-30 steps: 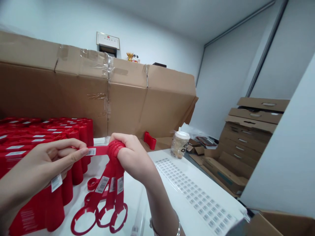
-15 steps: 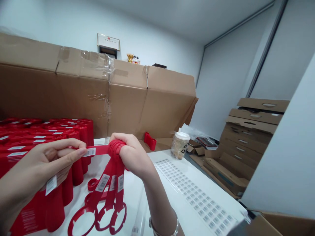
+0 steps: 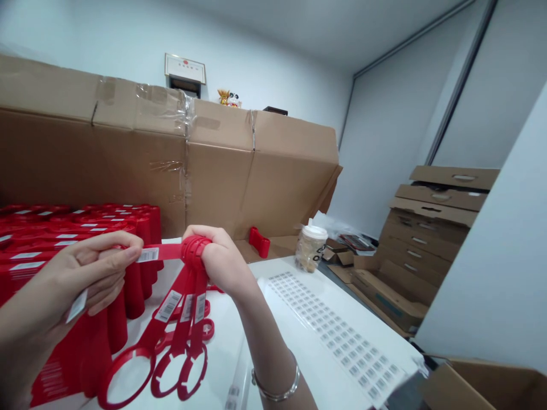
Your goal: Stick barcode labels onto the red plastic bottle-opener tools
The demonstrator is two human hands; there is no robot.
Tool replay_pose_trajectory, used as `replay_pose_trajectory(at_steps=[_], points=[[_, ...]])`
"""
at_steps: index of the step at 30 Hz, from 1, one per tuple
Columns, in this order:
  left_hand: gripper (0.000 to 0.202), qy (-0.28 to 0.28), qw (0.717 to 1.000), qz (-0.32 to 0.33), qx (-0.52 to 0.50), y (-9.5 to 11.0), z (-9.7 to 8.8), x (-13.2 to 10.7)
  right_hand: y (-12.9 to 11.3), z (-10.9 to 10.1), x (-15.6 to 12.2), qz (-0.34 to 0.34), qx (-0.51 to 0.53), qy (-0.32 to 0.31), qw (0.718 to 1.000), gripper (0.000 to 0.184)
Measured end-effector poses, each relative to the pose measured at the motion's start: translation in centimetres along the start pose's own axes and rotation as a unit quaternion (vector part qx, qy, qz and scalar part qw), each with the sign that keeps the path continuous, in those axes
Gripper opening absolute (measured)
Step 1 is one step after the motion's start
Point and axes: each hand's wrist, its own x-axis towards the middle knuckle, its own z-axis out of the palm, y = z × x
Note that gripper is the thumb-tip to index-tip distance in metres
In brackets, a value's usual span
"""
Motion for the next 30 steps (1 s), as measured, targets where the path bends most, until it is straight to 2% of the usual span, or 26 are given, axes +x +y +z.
replay_pose_trajectory(at_steps=[4,5,7,10,13,17,24,30], points=[[0.039,0.036,0.989,0.057,-0.132,0.3,-0.2,-0.6,0.3,-0.4,0.3,-0.009,0.027,0.038,0.999,0.015],[0.036,0.049,0.989,0.068,-0.119,0.3,-0.3,-0.9,0.3,-0.5,0.2,-0.016,0.028,0.05,0.998,0.015],[0.027,0.055,0.997,0.057,-0.026,0.2,-0.3,-1.3,0.2,-0.4,0.0,-0.032,0.011,0.067,0.997,0.016],[0.035,0.039,0.992,0.031,0.112,0.3,0.3,-1.7,-0.3,0.1,-0.7,-0.044,-0.037,0.077,0.995,0.019],[0.04,0.058,0.983,0.024,0.174,0.8,1.3,-1.7,-0.6,0.6,-1.3,-0.05,-0.075,0.07,0.993,0.02],[0.04,0.05,0.984,0.016,0.168,1.1,1.6,-1.4,-0.6,0.8,-1.6,-0.058,-0.099,0.052,0.992,0.02],[0.042,0.018,0.985,0.008,0.17,0.5,0.5,-1.1,-0.7,0.4,-1.8,-0.038,-0.092,0.031,0.995,0.02],[0.034,0.004,0.986,-0.004,0.169,0.5,0.6,-1.0,-0.9,0.3,-2.0,-0.041,-0.098,0.019,0.994,0.021]])
